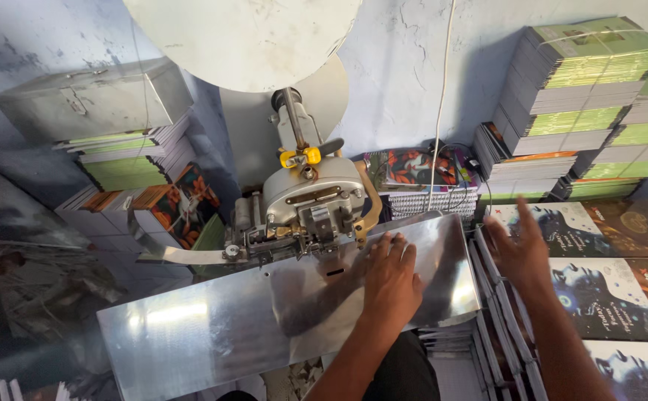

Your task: The person repeatedly picks up a book, places it into a binding machine, and operates the machine to bind the book. After each cycle, the person removes the bound book and places it on a stack, then repeats the process with the next book.

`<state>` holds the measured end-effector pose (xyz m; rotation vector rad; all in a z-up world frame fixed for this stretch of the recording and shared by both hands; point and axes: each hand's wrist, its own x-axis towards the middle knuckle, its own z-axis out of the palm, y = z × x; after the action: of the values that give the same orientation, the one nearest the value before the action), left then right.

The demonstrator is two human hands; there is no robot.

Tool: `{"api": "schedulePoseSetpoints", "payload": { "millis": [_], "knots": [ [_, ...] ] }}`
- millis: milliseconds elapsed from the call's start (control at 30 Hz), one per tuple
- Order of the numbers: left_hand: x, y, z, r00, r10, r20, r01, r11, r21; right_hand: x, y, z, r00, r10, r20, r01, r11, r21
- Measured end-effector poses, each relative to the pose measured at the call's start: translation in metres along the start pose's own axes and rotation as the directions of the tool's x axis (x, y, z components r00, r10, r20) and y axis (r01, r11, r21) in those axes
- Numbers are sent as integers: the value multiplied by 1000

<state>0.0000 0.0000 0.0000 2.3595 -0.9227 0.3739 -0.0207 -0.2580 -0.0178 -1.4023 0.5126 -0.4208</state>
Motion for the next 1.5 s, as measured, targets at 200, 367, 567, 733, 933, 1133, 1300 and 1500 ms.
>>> {"api": "schedulePoseSetpoints", "payload": {
  "millis": [200, 367, 567, 733, 933, 1133, 1300, 1500],
  "knots": [
    [-4, -2, 1, 996, 43, -72, -42, 999, 6, -29, -7, 46, 708, -599, 374, 678, 430, -596],
    [-9, -8, -5, 991, 108, -77, -106, 994, 22, -40, 3, 71, 665, -560, 495, 677, 171, -716],
    [-24, -23, -17, 985, 167, -37, -165, 985, 45, -58, 21, 94, 618, -605, 502, 698, 127, -705],
    [-45, -35, -30, 993, 120, -23, -119, 992, 31, -70, 31, 105, 616, -596, 515, 707, 130, -695],
    [-69, -44, -54, 999, 41, -26, -41, 999, -5, -84, 37, 120, 621, -574, 534, 699, 98, -708],
    [-92, -61, -75, 998, -41, -51, 44, 997, 62, -99, 42, 136, 625, -562, 542, 711, 123, -692],
    [-115, -88, -79, 989, -27, -147, 42, 994, 101, -111, 47, 150, 608, -567, 556, 715, 86, -694],
    [-134, -108, -88, 974, -115, -195, 146, 977, 153, -120, 52, 165, 543, -632, 553, 742, 53, -668]
  ]
}}
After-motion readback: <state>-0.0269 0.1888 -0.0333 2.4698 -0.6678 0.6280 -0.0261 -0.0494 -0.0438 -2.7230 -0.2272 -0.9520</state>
